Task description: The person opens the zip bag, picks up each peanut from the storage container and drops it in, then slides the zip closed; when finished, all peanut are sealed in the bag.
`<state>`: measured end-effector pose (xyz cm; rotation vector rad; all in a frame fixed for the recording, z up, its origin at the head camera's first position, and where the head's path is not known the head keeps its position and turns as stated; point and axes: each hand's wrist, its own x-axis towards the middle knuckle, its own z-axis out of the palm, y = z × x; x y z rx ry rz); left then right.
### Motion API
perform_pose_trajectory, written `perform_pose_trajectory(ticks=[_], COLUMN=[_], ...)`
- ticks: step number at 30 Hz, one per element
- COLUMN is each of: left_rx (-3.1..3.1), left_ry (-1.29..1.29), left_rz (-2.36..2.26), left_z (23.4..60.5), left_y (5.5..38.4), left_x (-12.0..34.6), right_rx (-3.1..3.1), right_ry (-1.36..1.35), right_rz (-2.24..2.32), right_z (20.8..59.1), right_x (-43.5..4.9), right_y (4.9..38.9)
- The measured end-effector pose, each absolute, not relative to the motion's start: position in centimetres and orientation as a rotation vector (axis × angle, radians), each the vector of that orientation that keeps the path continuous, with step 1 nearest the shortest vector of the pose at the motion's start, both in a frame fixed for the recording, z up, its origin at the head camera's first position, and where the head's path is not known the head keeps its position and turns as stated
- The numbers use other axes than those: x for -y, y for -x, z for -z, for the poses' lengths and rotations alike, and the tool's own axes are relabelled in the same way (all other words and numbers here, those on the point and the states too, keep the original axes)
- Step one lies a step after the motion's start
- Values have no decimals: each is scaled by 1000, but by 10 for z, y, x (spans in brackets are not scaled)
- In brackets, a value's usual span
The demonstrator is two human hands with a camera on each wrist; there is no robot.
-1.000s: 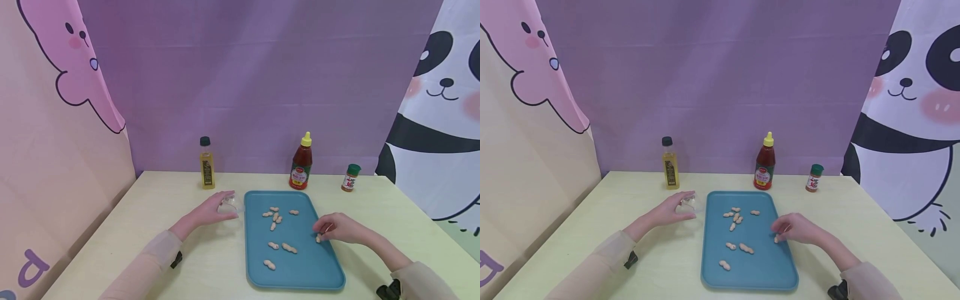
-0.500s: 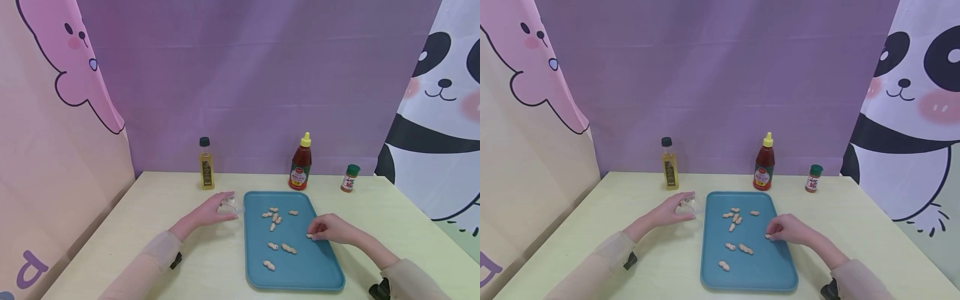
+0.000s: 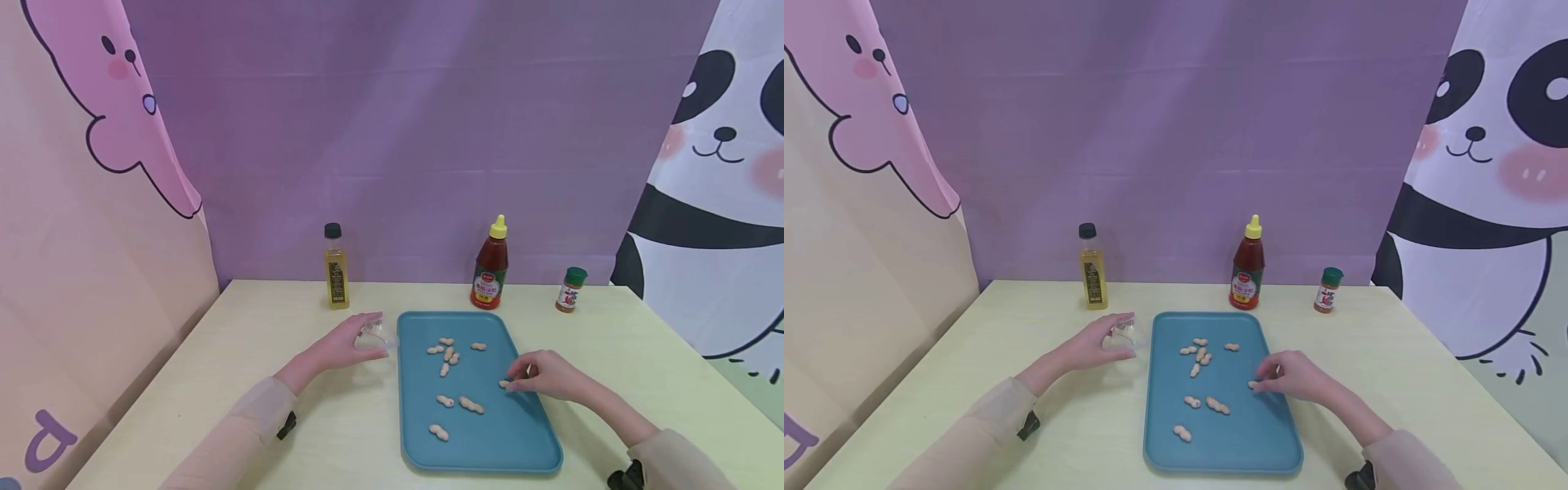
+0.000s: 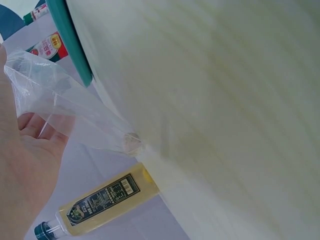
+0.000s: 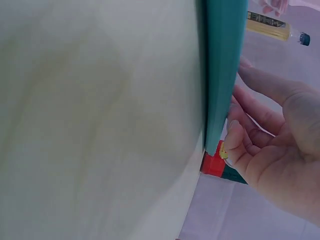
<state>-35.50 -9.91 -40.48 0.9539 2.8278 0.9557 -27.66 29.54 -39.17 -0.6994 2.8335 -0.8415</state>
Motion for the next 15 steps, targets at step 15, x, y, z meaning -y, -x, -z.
perform_pose_trajectory(ticks=[15], left_rx=[-2823], left_ry=[-922], left_rz=[-942], left_z=[403], left_y=[353], left_x=[98], right_rx=[-2770], right_ry=[776], right_rz=[840], right_z=[391], right_x=[-295], right_y=[277])
